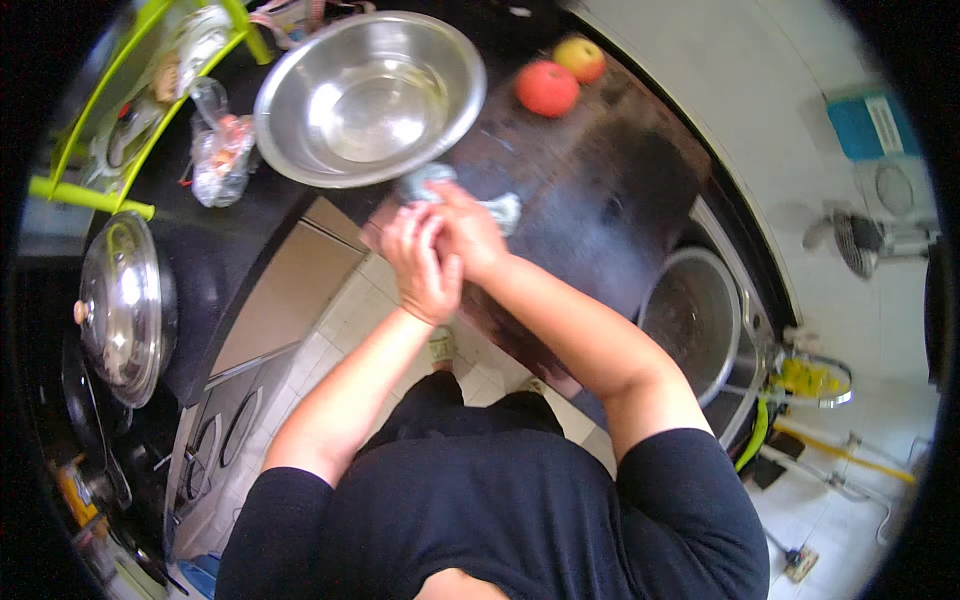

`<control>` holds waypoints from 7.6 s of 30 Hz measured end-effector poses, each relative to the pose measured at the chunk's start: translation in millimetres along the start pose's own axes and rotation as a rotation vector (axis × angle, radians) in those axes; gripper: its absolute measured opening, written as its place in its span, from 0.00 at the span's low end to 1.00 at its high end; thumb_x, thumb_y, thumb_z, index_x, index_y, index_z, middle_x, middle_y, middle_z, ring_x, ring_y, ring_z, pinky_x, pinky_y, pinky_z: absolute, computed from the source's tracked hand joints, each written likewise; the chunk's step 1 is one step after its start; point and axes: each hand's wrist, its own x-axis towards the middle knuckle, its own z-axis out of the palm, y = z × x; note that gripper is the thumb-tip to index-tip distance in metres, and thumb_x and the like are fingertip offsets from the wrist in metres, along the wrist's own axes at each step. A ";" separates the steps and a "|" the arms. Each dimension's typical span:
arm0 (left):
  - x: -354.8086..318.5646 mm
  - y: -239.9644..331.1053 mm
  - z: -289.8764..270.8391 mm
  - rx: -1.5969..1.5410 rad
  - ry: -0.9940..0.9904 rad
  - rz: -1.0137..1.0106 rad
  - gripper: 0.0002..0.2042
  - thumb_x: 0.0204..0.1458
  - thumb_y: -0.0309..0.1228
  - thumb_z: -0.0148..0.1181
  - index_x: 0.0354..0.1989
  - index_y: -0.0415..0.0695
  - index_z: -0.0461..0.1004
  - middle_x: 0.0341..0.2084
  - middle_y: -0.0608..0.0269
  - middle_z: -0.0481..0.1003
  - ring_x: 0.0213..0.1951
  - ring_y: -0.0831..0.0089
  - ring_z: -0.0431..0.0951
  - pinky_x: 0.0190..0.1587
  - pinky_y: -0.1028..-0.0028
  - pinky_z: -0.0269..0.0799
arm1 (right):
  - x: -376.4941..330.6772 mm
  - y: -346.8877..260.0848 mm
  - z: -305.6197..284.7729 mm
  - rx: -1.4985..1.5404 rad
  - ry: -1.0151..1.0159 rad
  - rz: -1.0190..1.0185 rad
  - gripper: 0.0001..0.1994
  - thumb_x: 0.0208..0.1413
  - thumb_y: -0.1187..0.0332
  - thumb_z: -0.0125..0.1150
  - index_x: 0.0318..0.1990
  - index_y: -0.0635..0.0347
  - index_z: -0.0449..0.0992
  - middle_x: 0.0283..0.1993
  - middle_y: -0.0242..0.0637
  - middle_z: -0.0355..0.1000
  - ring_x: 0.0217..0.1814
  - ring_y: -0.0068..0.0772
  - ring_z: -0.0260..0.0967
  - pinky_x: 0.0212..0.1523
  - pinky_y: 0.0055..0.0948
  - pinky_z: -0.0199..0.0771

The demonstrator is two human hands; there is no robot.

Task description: The person washes a large metal bowl, a wooden cutting board, a small saucepan, a ladle, and a spatula in a kitchen sink. They scrub the items with a cloth and a steel wool pad, rinse them under running water, and place the cleaned items on a wall-mounted rack or the counter.

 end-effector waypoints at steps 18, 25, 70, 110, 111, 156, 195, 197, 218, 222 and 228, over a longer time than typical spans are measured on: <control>-131.0 154.7 3.7 -0.819 -0.606 -1.520 0.25 0.56 0.52 0.38 0.49 0.41 0.60 0.46 0.53 0.65 0.47 0.60 0.67 0.43 0.64 0.67 | -301.0 -7.8 -116.4 -0.784 0.512 0.123 0.20 0.56 0.69 0.39 0.56 0.65 0.57 0.56 0.58 0.56 0.60 0.49 0.55 0.59 0.36 0.54; -117.7 139.8 11.4 -0.814 -0.355 -1.606 0.15 0.55 0.42 0.44 0.40 0.42 0.63 0.39 0.58 0.65 0.44 0.62 0.66 0.48 0.61 0.62 | -427.8 17.5 -172.3 -1.066 0.447 0.038 0.21 0.45 0.73 0.46 0.51 0.51 0.69 0.63 0.44 0.53 0.68 0.42 0.43 0.65 0.41 0.41; -38.2 160.4 -13.6 -1.236 -0.428 -1.654 0.32 0.54 0.58 0.29 0.62 0.48 0.48 0.61 0.61 0.52 0.61 0.61 0.54 0.59 0.57 0.51 | -86.5 35.8 -250.6 -1.014 -0.016 -0.201 0.17 0.52 0.61 0.44 0.45 0.59 0.71 0.53 0.43 0.64 0.55 0.42 0.60 0.52 0.34 0.59; -31.2 174.9 -5.2 -1.208 -0.415 -1.806 0.32 0.55 0.57 0.29 0.62 0.47 0.46 0.61 0.57 0.50 0.60 0.56 0.53 0.58 0.52 0.52 | -193.4 -7.8 -190.2 0.156 0.377 0.105 0.20 0.46 0.67 0.56 0.49 0.64 0.68 0.45 0.48 0.69 0.51 0.42 0.64 0.49 0.34 0.64; -29.0 177.2 -5.0 -1.214 -0.420 -1.811 0.32 0.55 0.56 0.29 0.62 0.47 0.46 0.61 0.57 0.50 0.60 0.56 0.53 0.59 0.52 0.52 | -202.0 -4.0 -195.3 -0.238 0.317 -0.060 0.19 0.46 0.70 0.55 0.48 0.63 0.68 0.43 0.47 0.70 0.50 0.42 0.65 0.49 0.35 0.65; -42.5 99.9 1.5 -0.766 -1.086 -1.815 0.31 0.56 0.53 0.26 0.53 0.36 0.57 0.39 0.46 0.70 0.37 0.63 0.72 0.42 0.69 0.71 | -385.0 -22.3 -188.8 -1.155 0.463 0.384 0.09 0.34 0.71 0.55 0.29 0.58 0.70 0.34 0.34 0.68 0.41 0.42 0.62 0.37 0.39 0.67; -85.8 304.1 214.8 -1.063 -0.868 -1.664 0.16 0.54 0.34 0.45 0.47 0.37 0.62 0.45 0.50 0.66 0.48 0.60 0.67 0.49 0.62 0.65 | -331.5 107.0 -364.2 -1.115 0.025 0.526 0.29 0.46 0.60 0.57 0.58 0.42 0.58 0.61 0.49 0.51 0.63 0.54 0.46 0.59 0.43 0.55; -90.4 296.7 231.7 -1.057 -0.878 -1.702 0.19 0.54 0.35 0.46 0.50 0.36 0.60 0.50 0.48 0.61 0.52 0.57 0.62 0.52 0.61 0.62 | -326.7 107.1 -376.4 -1.179 -0.237 0.483 0.26 0.43 0.63 0.61 0.53 0.39 0.64 0.55 0.47 0.57 0.60 0.50 0.51 0.54 0.43 0.59; -91.2 267.0 361.2 -1.166 -1.100 -1.985 0.27 0.55 0.51 0.37 0.55 0.45 0.59 0.52 0.51 0.62 0.54 0.54 0.62 0.57 0.51 0.53 | -305.1 152.1 -369.6 -0.389 0.703 0.225 0.17 0.36 0.78 0.47 0.38 0.57 0.73 0.42 0.47 0.62 0.49 0.51 0.59 0.53 0.33 0.59; -80.6 255.4 365.9 -1.220 -1.271 -2.075 0.23 0.54 0.51 0.43 0.37 0.42 0.71 0.32 0.57 0.74 0.33 0.60 0.74 0.42 0.63 0.69 | -297.7 48.0 -341.1 -0.267 0.589 -0.028 0.07 0.36 0.76 0.50 0.27 0.57 0.70 0.33 0.43 0.59 0.40 0.45 0.59 0.43 0.32 0.60; -114.1 262.7 353.0 -1.474 -1.174 -1.873 0.14 0.55 0.41 0.46 0.31 0.43 0.71 0.28 0.60 0.74 0.31 0.68 0.73 0.37 0.71 0.70 | -290.3 77.9 -339.7 -0.771 0.708 -0.026 0.07 0.39 0.64 0.56 0.16 0.52 0.68 0.21 0.36 0.65 0.22 0.41 0.66 0.24 0.37 0.67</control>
